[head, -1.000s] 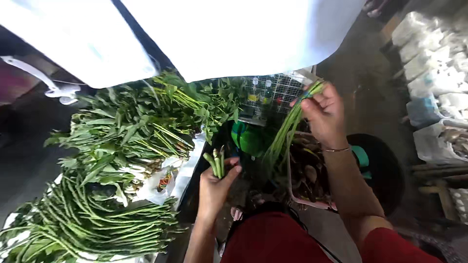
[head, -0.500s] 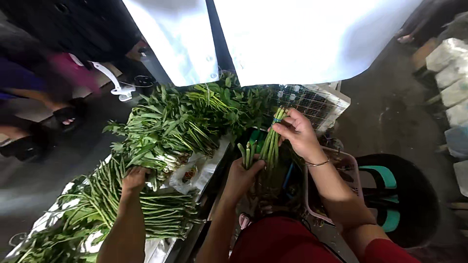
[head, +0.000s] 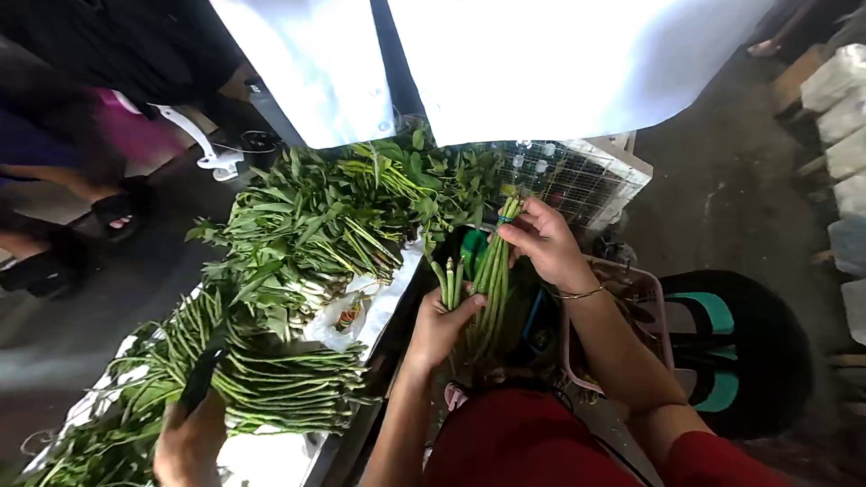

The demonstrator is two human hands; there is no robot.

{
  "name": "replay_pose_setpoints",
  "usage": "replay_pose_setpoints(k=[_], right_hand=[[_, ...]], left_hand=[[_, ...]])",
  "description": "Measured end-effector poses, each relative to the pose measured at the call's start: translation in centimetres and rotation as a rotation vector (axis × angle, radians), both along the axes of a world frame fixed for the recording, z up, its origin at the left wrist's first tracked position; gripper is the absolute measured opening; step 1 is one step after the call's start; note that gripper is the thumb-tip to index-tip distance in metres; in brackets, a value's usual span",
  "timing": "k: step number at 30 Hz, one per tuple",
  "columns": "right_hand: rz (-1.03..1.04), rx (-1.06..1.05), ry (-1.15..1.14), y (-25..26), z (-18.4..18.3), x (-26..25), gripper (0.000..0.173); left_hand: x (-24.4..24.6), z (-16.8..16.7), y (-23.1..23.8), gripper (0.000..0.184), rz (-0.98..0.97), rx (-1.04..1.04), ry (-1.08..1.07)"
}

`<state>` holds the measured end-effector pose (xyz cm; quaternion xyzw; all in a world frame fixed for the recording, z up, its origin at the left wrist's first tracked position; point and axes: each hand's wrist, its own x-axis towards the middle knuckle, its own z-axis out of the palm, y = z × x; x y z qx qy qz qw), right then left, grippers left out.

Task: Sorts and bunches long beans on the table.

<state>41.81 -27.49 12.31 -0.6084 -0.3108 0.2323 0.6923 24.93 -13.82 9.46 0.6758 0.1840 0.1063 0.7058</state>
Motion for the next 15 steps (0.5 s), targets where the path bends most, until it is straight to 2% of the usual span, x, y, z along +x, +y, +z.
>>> replay_pose_setpoints(k=[3, 6, 9, 12, 15], right_hand=[[-0.055, -0.019, -0.038, -1.6, -0.1, 0.9, 0.027], [-0.285, -0.02, -0.182, -6.4, 0.9, 3.7, 0.029], [-0.528, 0.115, -0.359, -13.8, 3.1, 6.1, 0.028], [-0.69, 0.261, -0.58, -20.6, 4.5, 5.4, 0.034], [-0.744, 0.177, -0.746, -24.7, 3.7, 1.6, 0.038]], left_hand=[[0.3, -0.5, -0.4, 0.021, 0.012, 0.01, 0.024], [0.1, -1.3, -0.1, 0.033, 0.004, 0.018, 0.006], [-0.4, -1.9, 0.7, 0.026, 0.021, -0.04, -0.012], [-0.8, -2.4, 1.6, 0.022, 0.03, -0.067, -0.028], [-1.1, -2.1, 2.1, 0.019, 0.061, -0.08, -0.01]])
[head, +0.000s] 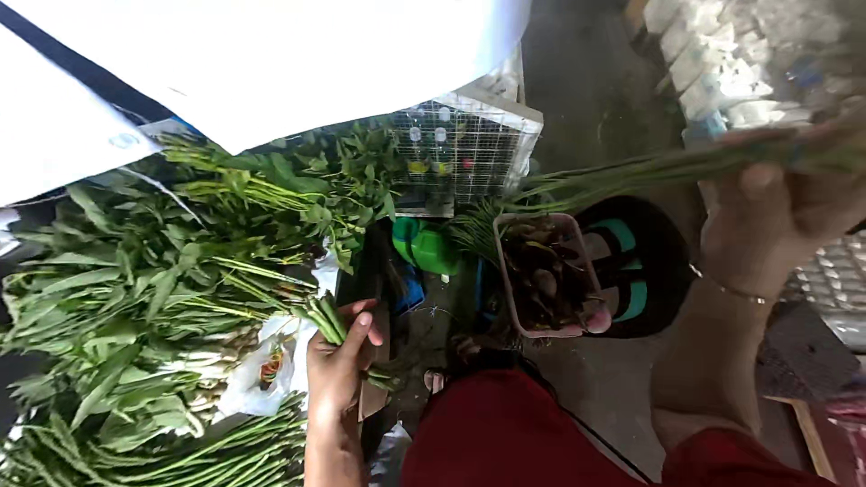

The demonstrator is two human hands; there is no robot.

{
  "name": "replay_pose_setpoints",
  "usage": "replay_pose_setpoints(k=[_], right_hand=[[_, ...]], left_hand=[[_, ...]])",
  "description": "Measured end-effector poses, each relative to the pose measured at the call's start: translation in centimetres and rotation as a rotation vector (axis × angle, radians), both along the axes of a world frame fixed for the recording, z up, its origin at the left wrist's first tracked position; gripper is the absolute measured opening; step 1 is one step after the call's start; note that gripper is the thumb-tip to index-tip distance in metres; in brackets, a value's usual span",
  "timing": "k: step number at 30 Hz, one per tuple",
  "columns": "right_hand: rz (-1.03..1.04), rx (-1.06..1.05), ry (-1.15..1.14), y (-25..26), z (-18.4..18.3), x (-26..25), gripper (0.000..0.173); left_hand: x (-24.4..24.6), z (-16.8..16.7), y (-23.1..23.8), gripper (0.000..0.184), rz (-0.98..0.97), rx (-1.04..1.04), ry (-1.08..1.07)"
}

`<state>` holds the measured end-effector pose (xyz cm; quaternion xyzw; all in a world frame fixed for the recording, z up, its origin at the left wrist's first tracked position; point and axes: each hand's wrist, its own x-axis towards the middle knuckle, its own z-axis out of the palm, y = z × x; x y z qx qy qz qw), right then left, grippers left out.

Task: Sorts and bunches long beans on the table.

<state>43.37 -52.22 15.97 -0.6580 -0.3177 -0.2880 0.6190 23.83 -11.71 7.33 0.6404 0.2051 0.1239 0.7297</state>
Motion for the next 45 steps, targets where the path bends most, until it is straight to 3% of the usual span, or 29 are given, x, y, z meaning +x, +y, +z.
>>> replay_pose_setpoints(k=[3, 5, 9, 11, 13, 14, 16, 19, 22, 25, 29, 31, 32, 34, 41, 45], right_hand=[[-0.066, -0.357, 0.134, 0.0, -3.8, -4.1, 0.034], [-0.104, -0.667, 0.311, 0.9, -9.7, -6.1, 0.022], [0.118, -1.295, 0.766, 0.0, -24.1, -10.1, 0.028], [0.293, -1.462, 0.996, 0.0, -26.5, -11.2, 0.042], [0.39, -1.559, 1.169, 2.4, -24.8, -11.2, 0.071], [0.404, -1.572, 1.169, 4.3, -23.2, -10.8, 0.073], [0.425, -1.469, 1.023, 9.2, -18.8, -9.6, 0.055], [0.512, -1.085, 0.624, 17.9, -13.1, -9.1, 0.032], [0.679, -0.652, 0.447, 26.9, -9.7, -10.9, 0.033], [0.853, -0.548, 0.442, 33.1, -7.9, -12.8, 0.049], [0.967, -0.583, 0.247, 37.6, -7.9, -14.5, 0.066], [1.035, -0.523, 0.099, 39.4, -8.6, -15.4, 0.044], [1.075, -0.483, 0.058, 40.3, -8.9, -15.7, 0.03], [1.145, -0.444, 0.061, 42.0, -9.6, -16.2, 0.022], [1.439, -0.616, 0.176, 46.2, -11.5, -18.1, 0.022], [1.802, -0.876, 0.201, 47.8, -13.1, -19.6, 0.029]], left_hand=[[-0.3, 0.0, 0.7, 0.016, 0.021, -0.014, 0.02], [-0.5, -0.3, 1.1, 0.014, 0.032, -0.038, 0.033], [-0.9, -1.2, 1.5, 0.011, 0.004, -0.079, 0.03], [-1.3, -1.5, 1.5, 0.01, -0.028, -0.093, 0.026], [-2.0, -1.5, 1.2, 0.009, -0.042, -0.11, 0.03], [-2.4, -1.6, 1.1, 0.009, -0.04, -0.126, 0.034], [-3.1, -1.8, 1.1, 0.007, -0.036, -0.148, 0.039], [-4.4, -1.7, 1.3, 0.004, -0.025, -0.164, 0.025], [-5.9, -1.5, 2.0, 0.005, 0.002, -0.09, 0.007], [-7.3, -1.2, 2.8, 0.005, 0.088, 0.076, -0.001], [-9.7, -0.8, 3.3, 0.014, 0.176, 0.335, 0.039], [-10.6, -1.0, 3.3, 0.018, 0.207, 0.375, 0.078], [-10.9, -1.2, 3.3, 0.018, 0.236, 0.373, 0.093], [-11.4, -1.4, 3.5, 0.021, 0.312, 0.331, 0.11], [-14.2, -3.2, 2.5, 0.037, 0.536, 0.187, 0.182], [-16.2, -5.7, 0.3, 0.038, 0.697, 0.112, 0.271]])
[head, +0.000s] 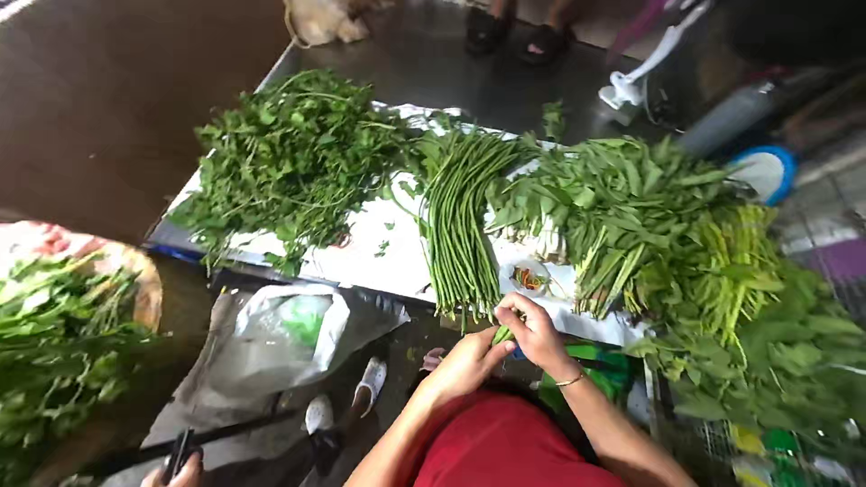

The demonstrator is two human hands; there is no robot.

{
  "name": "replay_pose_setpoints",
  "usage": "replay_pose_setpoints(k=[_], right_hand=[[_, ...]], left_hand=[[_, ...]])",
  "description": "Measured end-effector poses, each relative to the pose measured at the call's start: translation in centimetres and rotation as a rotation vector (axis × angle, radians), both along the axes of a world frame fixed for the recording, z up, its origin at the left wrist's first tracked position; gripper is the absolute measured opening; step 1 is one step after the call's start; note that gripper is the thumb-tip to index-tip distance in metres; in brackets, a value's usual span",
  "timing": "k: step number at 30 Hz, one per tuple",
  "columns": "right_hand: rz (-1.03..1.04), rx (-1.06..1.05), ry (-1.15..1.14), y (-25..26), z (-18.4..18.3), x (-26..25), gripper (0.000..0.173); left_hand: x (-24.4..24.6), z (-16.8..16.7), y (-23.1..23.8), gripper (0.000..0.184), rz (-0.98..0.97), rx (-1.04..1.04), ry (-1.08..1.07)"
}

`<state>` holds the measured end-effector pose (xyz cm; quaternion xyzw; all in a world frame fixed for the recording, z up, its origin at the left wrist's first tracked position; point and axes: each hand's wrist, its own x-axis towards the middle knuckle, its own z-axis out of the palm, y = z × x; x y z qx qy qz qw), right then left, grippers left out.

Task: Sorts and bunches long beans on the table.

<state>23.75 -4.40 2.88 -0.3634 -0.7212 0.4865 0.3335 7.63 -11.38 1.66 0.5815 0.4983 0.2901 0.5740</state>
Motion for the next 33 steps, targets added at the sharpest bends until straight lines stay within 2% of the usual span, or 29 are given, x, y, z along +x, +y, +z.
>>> replay_pose_setpoints(k=[2, 4, 6, 8, 11, 13, 18, 22, 24, 27, 30, 33], right_hand=[[0.2, -0.198, -0.018, 2.0, -0.7, -0.4, 0.033], [0.224, -0.271, -0.132, 4.6, -2.4, -0.7, 0.037], [0.191, -0.202, -0.352, 6.9, -4.6, -1.2, 0.034], [0.228, -0.082, -0.557, 8.0, -6.4, -2.2, 0.035], [0.265, 0.012, -0.877, 7.7, -7.0, -4.6, 0.041], [0.235, 0.034, -0.976, 7.4, -6.7, -5.7, 0.041], [0.239, -0.022, -1.028, 7.7, -6.1, -6.6, 0.034], [0.277, -0.007, -1.071, 8.5, -5.7, -6.6, 0.031], [0.201, 0.114, -0.999, 8.7, -3.3, -6.1, 0.032], [0.076, 0.413, -0.723, 10.1, 2.2, -4.8, 0.029], [0.071, 0.641, -0.406, 11.1, 10.6, -3.2, 0.023], [0.183, 0.68, -0.152, 10.8, 19.0, -1.8, 0.02]], left_hand=[[-1.3, -1.0, -1.6, 0.039, 0.2, -0.022, -0.022], [-2.7, -1.1, -3.2, 0.034, 0.478, -0.016, -0.114], [-4.4, -0.9, -4.4, 0.028, 0.714, 0.051, -0.247], [-6.4, 0.1, -4.8, 0.027, 0.814, 0.147, -0.366], [-9.0, 2.6, -4.0, 0.032, 0.829, 0.257, -0.402], [-10.5, 4.3, -2.9, 0.034, 0.8, 0.335, -0.4], [-14.0, 7.7, 0.5, 0.035, 0.67, 0.524, -0.322], [-16.4, 11.0, 3.8, 0.034, 0.569, 0.566, -0.253], [-17.1, 13.1, 5.1, 0.033, 0.529, 0.581, -0.215], [-17.5, 16.2, 6.9, 0.033, 0.453, 0.591, -0.198], [-17.2, 18.8, 8.8, 0.037, 0.366, 0.576, -0.213], [-16.3, 20.7, 10.4, 0.041, 0.293, 0.57, -0.258]])
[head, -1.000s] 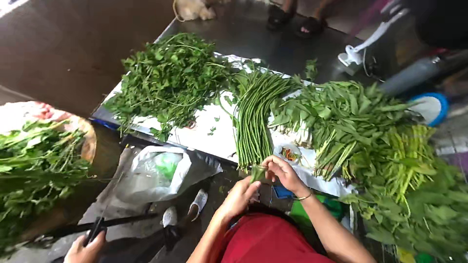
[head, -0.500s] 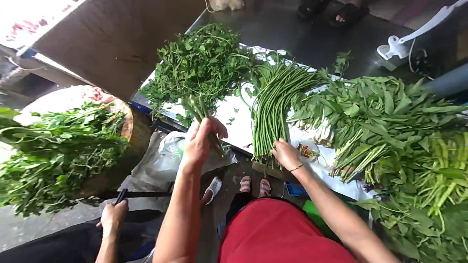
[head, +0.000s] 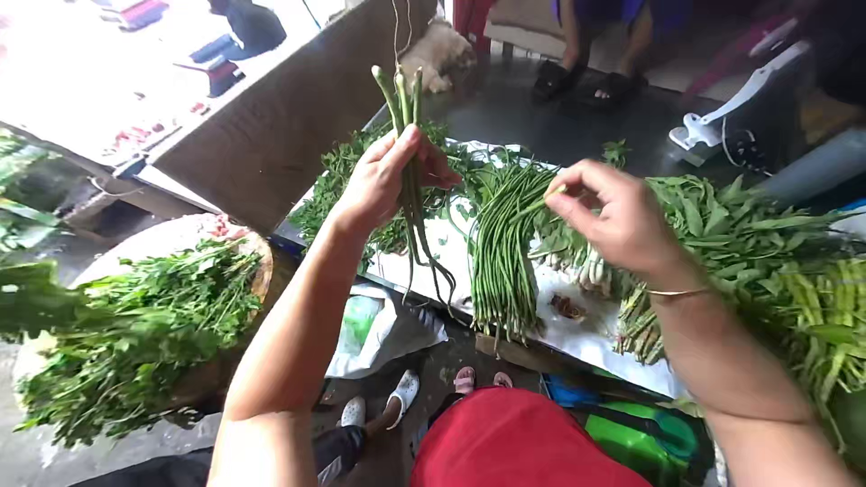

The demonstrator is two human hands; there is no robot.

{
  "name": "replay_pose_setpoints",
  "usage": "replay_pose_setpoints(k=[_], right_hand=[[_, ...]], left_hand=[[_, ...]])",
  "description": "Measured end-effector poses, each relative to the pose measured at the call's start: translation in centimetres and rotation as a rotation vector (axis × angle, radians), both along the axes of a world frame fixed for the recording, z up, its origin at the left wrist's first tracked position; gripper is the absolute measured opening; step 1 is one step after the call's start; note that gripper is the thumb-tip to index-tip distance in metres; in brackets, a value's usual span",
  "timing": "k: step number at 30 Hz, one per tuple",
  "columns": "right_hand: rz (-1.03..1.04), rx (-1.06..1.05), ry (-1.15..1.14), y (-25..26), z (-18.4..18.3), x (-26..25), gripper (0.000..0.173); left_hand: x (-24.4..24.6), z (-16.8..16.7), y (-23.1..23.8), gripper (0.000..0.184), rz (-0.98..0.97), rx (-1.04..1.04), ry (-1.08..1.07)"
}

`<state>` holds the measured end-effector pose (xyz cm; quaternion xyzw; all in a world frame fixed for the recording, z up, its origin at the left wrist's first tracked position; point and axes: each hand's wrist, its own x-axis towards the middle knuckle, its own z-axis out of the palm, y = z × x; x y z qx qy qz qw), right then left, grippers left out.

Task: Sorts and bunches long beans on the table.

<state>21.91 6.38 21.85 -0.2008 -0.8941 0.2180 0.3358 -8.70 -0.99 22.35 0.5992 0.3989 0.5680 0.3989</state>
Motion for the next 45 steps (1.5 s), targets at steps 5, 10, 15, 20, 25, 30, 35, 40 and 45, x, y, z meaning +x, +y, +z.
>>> replay_pose_setpoints(k=[5, 10, 15, 20, 25, 30, 35, 40, 45], right_hand=[[0.387, -0.212, 0.249, 0.0, 7.1, -2.0, 0.01], [0.335, -0.288, 0.203, 0.5, 8.0, -5.7, 0.011], [0.236, -0.34, 0.229, 1.5, 7.1, -7.4, 0.012], [0.226, -0.36, 0.259, 2.4, 5.9, -8.5, 0.018], [0.175, -0.387, 0.27, 3.3, 4.5, -10.0, 0.021], [0.166, -0.416, 0.173, 3.7, 2.5, -10.7, 0.037], [0.057, -0.2, -0.032, 3.5, 1.3, -11.5, 0.031], [0.178, -0.409, -0.031, 4.9, 0.7, -10.6, 0.02], [0.229, -0.382, -0.076, 5.7, -0.1, -9.4, 0.022]], left_hand=[[3.3, 1.9, 0.8, 0.04, -0.068, -0.004, -0.054], [6.3, 1.0, 0.6, 0.037, -0.181, -0.075, -0.182], [7.3, 0.0, -0.1, 0.039, -0.186, -0.197, -0.24], [6.9, -1.0, 0.1, 0.036, -0.11, -0.202, -0.234], [6.6, -2.0, 0.5, 0.035, -0.036, -0.156, -0.175], [7.2, -3.9, 0.8, 0.024, 0.189, -0.116, -0.007], [7.7, -6.3, 1.8, 0.027, 0.414, -0.099, 0.29], [7.9, -7.9, 2.4, 0.031, 0.43, -0.052, 0.292], [8.8, -9.5, 2.5, 0.037, 0.37, -0.093, 0.277]])
